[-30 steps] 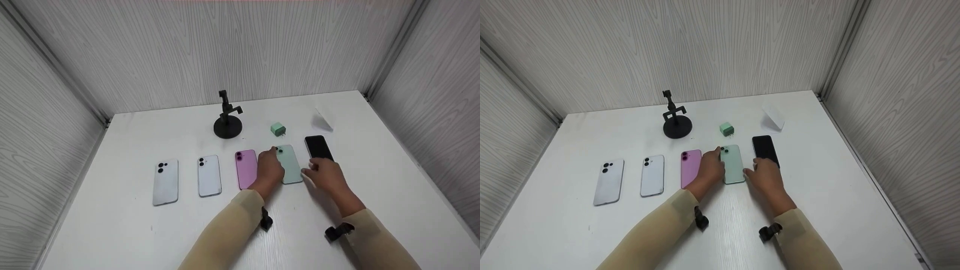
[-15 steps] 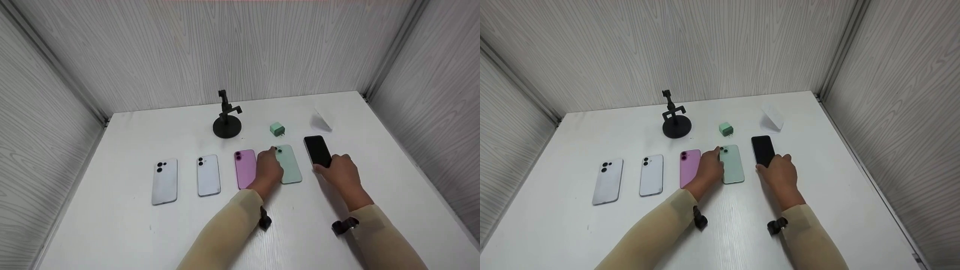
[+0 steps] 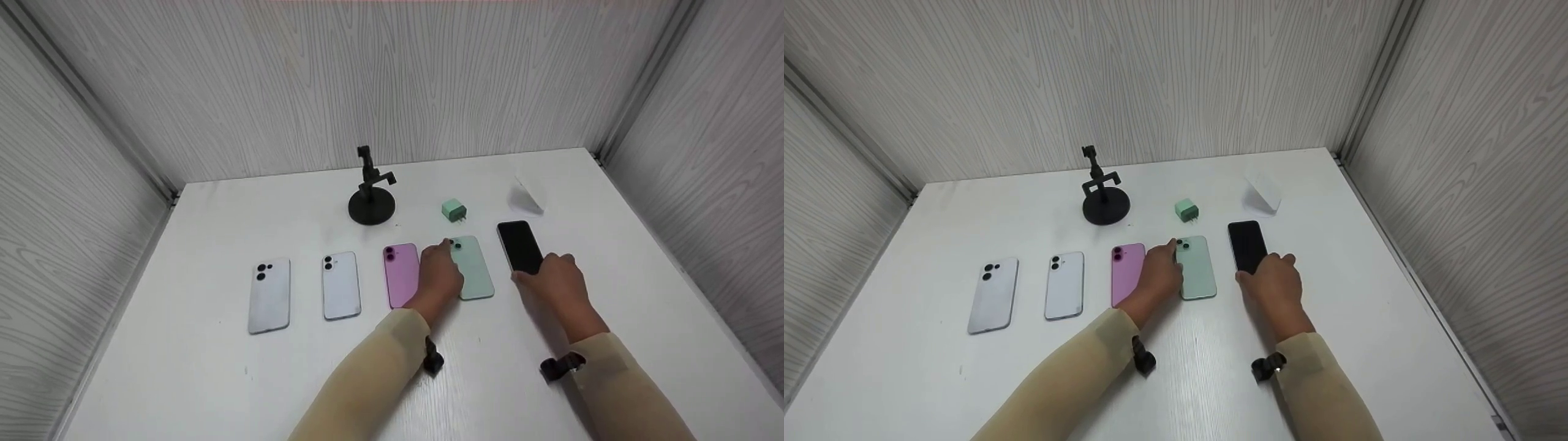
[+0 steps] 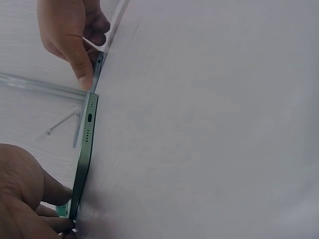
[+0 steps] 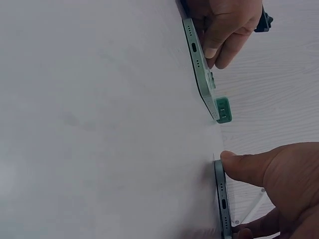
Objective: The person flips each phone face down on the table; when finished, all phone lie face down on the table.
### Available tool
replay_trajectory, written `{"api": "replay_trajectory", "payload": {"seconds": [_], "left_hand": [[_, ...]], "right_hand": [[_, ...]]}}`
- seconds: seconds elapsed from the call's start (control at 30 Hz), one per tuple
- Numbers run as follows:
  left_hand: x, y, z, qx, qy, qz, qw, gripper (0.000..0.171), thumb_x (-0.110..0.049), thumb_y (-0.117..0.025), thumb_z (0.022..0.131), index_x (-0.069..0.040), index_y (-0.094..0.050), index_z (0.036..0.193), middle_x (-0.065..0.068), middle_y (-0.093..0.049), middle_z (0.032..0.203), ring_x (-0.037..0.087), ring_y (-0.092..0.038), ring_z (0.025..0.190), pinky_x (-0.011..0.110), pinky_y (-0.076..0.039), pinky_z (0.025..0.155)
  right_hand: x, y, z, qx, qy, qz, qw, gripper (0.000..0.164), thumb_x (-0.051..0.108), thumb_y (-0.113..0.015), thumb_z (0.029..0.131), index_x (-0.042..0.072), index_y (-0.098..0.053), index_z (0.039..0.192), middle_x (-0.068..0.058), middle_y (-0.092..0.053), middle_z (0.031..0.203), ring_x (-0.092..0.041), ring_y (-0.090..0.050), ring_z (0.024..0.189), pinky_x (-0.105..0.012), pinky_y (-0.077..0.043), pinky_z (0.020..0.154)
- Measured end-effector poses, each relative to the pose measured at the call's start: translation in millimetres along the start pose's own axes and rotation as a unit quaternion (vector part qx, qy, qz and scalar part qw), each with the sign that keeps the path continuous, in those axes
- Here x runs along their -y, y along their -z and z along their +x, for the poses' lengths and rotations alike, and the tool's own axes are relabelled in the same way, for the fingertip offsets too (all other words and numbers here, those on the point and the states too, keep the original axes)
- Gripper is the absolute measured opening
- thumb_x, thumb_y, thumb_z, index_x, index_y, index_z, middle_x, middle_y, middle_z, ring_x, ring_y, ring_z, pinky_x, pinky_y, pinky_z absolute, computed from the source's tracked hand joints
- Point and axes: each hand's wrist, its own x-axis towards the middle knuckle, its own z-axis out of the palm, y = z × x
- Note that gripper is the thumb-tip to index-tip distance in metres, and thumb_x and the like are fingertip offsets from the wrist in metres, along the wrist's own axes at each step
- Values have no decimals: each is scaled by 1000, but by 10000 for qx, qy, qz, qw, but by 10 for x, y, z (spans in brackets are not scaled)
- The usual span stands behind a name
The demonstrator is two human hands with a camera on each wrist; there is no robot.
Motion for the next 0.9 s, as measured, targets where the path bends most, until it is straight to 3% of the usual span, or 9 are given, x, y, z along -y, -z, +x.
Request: {"api": "replay_trajectory", "payload": {"seconds": [0.2,0.4,0.5,0.67,0.9], "left_hand": [[-18,16,-27,-77,-82,-31,9999,60,-5,-57,106,1,-44,164,18,-63,154,29,-54,148,38,-42,127],[-20,3,-31,-71,-43,-115,9999,61,-4,-57,106,1,-42,165,19,-61,155,29,-53,149,38,-41,128],[-19,1,-33,-112,-40,-121,9999,61,-3,-56,106,2,-42,165,19,-62,154,29,-53,148,38,-41,128],[-21,12,-42,-147,-48,-110,9998,62,-2,-57,105,3,-43,164,20,-62,154,30,-53,148,39,-41,128],[-23,12,-58,-191,-12,-291,9994,64,0,-57,103,2,-42,165,19,-61,155,29,-53,148,38,-41,127]], "right_hand": [[-18,15,31,68,-209,230,9995,88,48,-75,93,-28,-54,132,-43,-55,128,-40,-61,98,-52,-57,82],[-88,33,52,188,-263,615,9976,96,47,-75,95,-30,-41,142,-45,-57,134,-52,-63,119,-59,-57,97],[-132,58,36,79,-96,722,9973,85,40,-70,100,-30,-42,139,-46,-60,130,-54,-65,118,-59,-57,95],[-162,108,-19,-442,167,757,9960,57,27,-59,106,-25,-55,129,-43,-66,121,-54,-69,108,-60,-57,88],[-123,161,-135,-1101,361,764,9903,41,21,-54,106,-16,-65,120,-38,-71,113,-53,-70,105,-62,-56,89]]}}
